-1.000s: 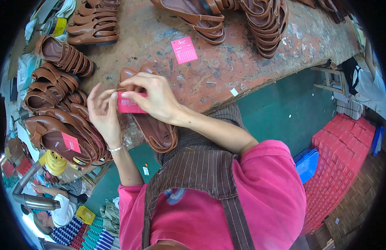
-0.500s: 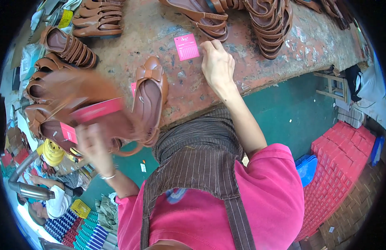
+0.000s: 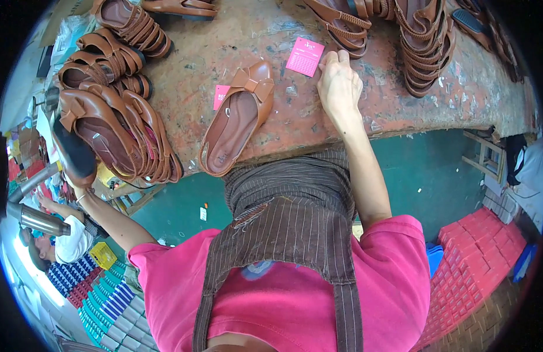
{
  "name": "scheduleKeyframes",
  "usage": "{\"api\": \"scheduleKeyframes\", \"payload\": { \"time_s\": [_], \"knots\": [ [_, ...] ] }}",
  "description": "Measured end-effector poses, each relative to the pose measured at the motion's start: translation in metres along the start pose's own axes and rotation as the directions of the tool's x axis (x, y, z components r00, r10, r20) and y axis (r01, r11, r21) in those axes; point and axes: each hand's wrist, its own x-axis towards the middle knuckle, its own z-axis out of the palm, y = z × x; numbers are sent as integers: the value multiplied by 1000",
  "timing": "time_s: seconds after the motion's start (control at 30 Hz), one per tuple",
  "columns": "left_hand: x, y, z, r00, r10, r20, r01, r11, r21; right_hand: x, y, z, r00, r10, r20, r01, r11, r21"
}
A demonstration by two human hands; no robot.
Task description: The recorder is attaching brand tags to pairs of brown flat shoes and organizing them on a workbench.
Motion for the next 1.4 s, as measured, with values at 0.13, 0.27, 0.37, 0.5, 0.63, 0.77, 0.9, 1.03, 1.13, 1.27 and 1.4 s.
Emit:
{"api": "scheduleKeyframes", "payload": {
  "time_s": [0.13,0.27,0.37,0.5,0.63,0.77,0.9,1.03,1.13,1.27,1.4],
  "knots": [
    [-26,3,35,987,-109,118,141,942,-306,0,-37,-14,995,-81,-57,91,976,200],
    [-45,27,54,997,17,75,5,956,-294,14,-99,8,949,-311,-48,314,943,111],
    [-57,36,57,1000,-2,29,11,953,-304,28,-130,47,913,-406,40,408,913,-24],
    [-110,64,87,790,292,-539,-365,931,-30,31,-148,76,900,-402,167,427,891,-157],
    [-208,118,137,729,662,-175,-675,737,-26,22,-166,74,867,-310,391,380,918,-114],
    [-211,121,217,759,559,334,-581,813,-41,31,-159,72,946,-325,15,290,864,412],
    [-206,109,239,817,362,448,-380,924,-54,44,-131,7,968,-238,-84,189,462,867],
    [-221,103,244,825,315,469,-211,942,-261,27,-96,-54,997,-68,-46,63,286,956],
    [-238,103,252,844,423,329,-375,905,-200,2,-79,-60,997,-71,22,7,390,921],
    [-239,107,259,896,354,268,-309,931,-194,-47,-92,-39,892,-111,439,-333,495,802],
    [-244,112,267,920,294,258,-269,954,-129,-76,-106,0,920,-136,369,-147,752,643]
  ]
}}
